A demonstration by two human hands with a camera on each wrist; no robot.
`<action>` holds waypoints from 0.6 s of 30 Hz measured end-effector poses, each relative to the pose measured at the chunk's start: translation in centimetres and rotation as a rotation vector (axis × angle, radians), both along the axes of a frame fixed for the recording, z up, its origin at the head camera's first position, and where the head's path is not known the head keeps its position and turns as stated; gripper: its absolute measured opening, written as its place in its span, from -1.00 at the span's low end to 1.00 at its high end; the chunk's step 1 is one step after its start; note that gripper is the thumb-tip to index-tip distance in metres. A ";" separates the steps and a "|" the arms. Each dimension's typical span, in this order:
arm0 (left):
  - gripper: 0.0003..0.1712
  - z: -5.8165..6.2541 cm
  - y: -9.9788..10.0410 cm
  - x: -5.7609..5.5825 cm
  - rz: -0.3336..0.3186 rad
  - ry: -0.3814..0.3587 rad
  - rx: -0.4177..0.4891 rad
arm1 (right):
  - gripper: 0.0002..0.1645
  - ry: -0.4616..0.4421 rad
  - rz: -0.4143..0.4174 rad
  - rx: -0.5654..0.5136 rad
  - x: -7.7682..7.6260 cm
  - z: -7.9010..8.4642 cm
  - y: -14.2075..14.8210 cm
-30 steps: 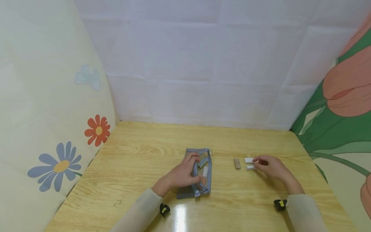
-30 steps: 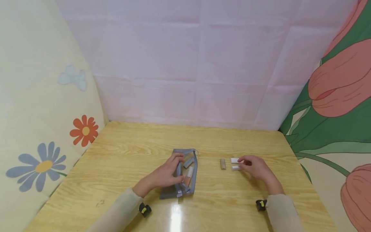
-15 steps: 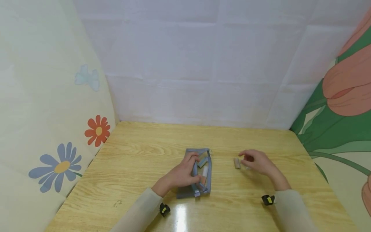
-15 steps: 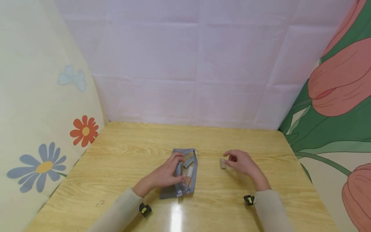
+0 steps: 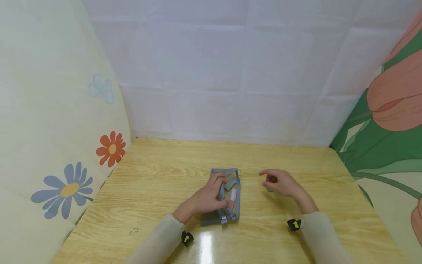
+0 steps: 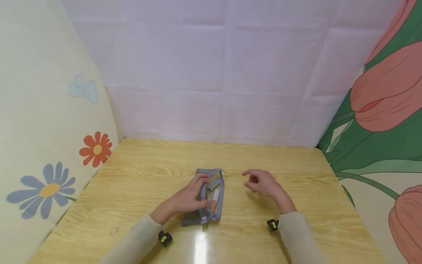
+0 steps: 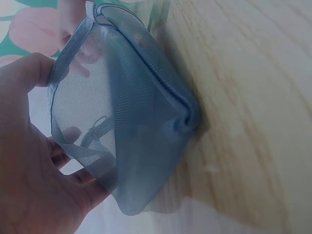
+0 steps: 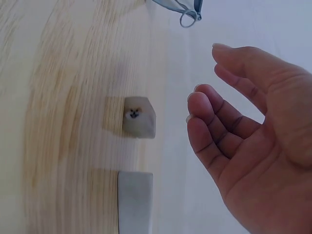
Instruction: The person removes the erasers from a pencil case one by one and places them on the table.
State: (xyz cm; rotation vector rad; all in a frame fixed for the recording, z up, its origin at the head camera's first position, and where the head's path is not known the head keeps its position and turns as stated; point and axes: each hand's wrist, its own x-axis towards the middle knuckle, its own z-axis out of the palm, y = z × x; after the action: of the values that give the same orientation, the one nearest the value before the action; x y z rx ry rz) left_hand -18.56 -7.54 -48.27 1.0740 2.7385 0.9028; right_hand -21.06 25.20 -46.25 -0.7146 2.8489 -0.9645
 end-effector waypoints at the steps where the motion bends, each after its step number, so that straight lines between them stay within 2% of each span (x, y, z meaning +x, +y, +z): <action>1: -0.29 0.0 0.0 0.0 0.001 -0.002 -0.001 | -0.58 0.006 0.008 0.002 -0.1 0.0 -0.2; 18: -0.25 -0.3 0.0 -0.5 0.006 -0.024 -0.016 | -0.61 0.001 0.118 -0.017 -1.0 -0.3 -2.9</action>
State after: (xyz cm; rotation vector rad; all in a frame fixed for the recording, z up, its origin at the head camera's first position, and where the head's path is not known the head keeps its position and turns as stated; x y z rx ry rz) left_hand -19.03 -7.54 -48.61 1.0463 2.7266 0.8867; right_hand -22.10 22.27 -46.51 -0.8730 2.7663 -0.9729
